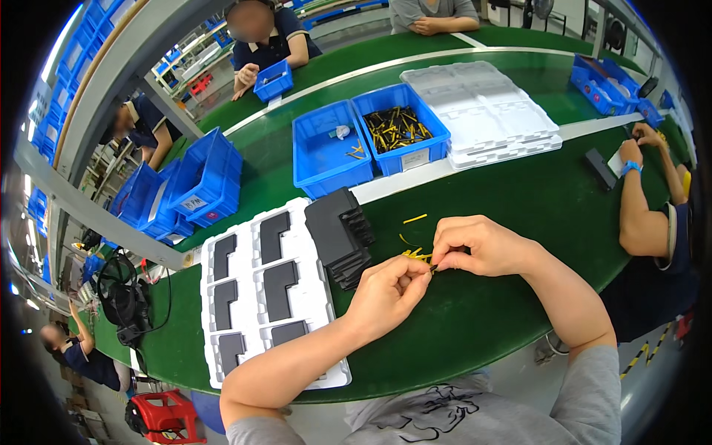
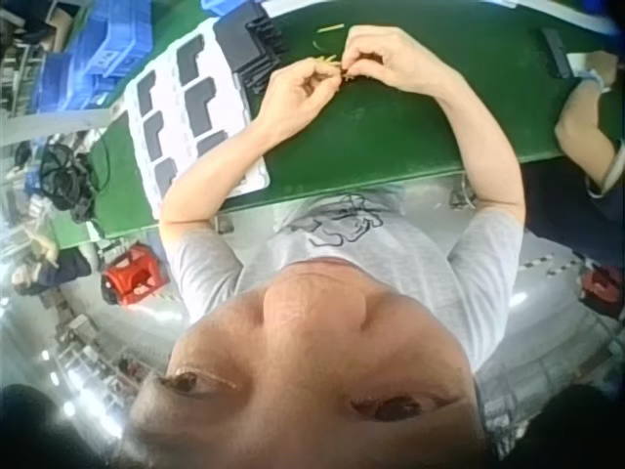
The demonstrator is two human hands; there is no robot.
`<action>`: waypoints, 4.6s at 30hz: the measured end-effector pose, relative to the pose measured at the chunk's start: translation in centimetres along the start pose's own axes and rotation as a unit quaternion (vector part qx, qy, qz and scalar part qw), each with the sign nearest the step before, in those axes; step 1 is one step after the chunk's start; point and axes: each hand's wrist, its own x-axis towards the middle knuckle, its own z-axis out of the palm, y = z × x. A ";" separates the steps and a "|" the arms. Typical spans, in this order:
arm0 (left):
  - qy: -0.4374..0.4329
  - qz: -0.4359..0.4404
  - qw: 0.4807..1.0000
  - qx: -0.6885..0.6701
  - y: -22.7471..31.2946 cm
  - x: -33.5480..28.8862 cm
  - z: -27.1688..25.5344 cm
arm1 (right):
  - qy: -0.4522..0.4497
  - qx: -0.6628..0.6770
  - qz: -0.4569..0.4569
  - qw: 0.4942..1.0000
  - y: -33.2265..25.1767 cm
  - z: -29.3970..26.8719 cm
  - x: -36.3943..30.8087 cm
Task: The person inserts small yellow plastic strips into slots on black rectangular components at a factory assembly station. They place the assembled units into a white foam tray and then cover them with a clear plastic lid. The person repeats this process for multiple units, organizing them into the tray.
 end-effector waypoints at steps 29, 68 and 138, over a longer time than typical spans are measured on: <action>-0.054 -0.085 0.994 0.049 0.0 0.6 -0.2 | 0.121 0.139 0.117 0.976 0.7 -0.2 0.4; -0.069 -0.018 0.996 0.046 -1.1 0.3 0.4 | 0.509 -0.465 0.190 0.699 12.5 -18.7 -12.4; 0.004 -0.146 0.979 -0.139 3.5 4.9 0.6 | 0.175 0.252 0.223 0.925 1.0 -4.3 0.8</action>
